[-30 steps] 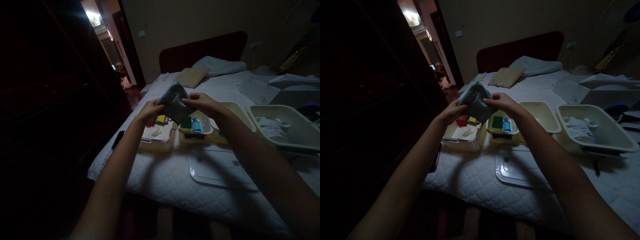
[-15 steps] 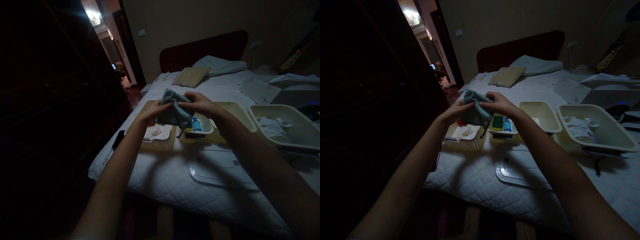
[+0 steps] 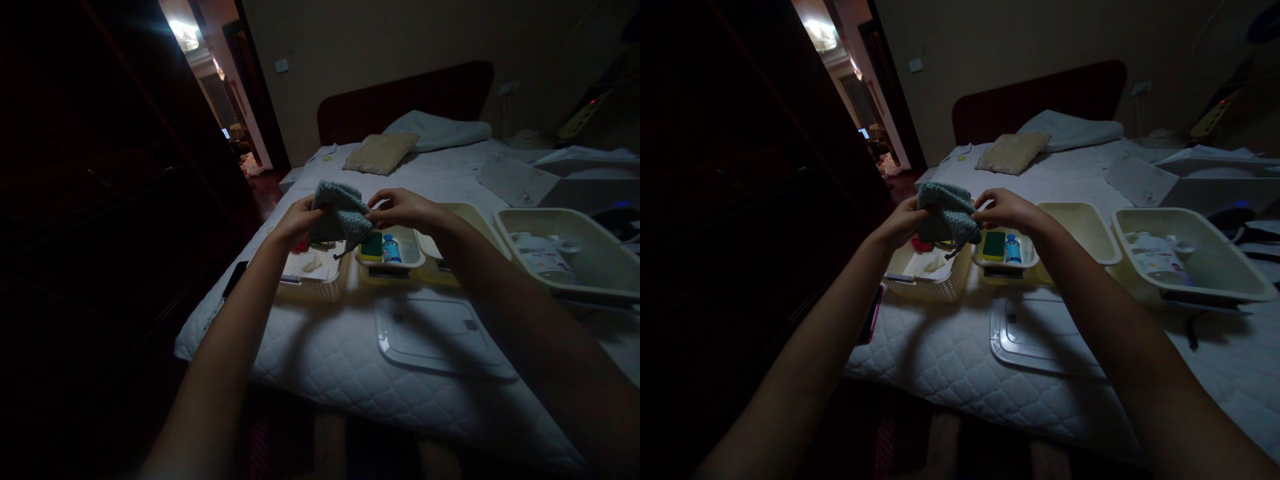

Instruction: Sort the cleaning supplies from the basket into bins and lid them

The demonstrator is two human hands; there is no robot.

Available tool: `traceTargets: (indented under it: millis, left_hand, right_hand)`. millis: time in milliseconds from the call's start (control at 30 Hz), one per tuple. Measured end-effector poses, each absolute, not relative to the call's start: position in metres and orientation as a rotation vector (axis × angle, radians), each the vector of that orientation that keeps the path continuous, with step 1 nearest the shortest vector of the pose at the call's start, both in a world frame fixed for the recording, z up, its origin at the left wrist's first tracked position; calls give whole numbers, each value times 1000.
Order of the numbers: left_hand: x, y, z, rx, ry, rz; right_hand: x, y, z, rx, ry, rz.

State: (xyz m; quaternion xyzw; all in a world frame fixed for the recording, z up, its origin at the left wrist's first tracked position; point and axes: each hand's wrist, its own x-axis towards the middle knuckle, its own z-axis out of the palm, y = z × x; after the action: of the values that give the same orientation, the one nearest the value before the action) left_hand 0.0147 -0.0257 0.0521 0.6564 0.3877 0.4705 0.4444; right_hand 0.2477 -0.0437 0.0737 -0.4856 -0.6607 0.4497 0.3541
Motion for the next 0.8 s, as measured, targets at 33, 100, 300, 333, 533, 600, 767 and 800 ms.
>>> traceTargets:
  millis: [33,100,300,333,533,600,767,800]
  left_hand:
    - [15,-27,53,1600,957,1166]
    - [14,-29,54,1535,960,1167]
    - [7,-33,54,1444,942,1145]
    - [7,-34,55,1451,935,1134]
    - [10,-37,58,1495,874,1069]
    - [12,-37,59,1491,872,1059]
    - [14,-40,60,1513,878,1087]
    - [15,-40,60,1512,871,1096]
  right_hand:
    - [249,-43,74,-1220,-1687,1166]
    - [252,-40,73,-1112,-1608,1181]
    - [258,-33,71,-858,-1327,1278]
    - [258,-34,70,-849,-1339,1289]
    - [253,-36,65,-911,-1631,1230]
    - [251,-36,65,-980,-1696,1137]
    - [247,-39,68,-928,-1808,844]
    - [247,-39,68,-896,-1838,793]
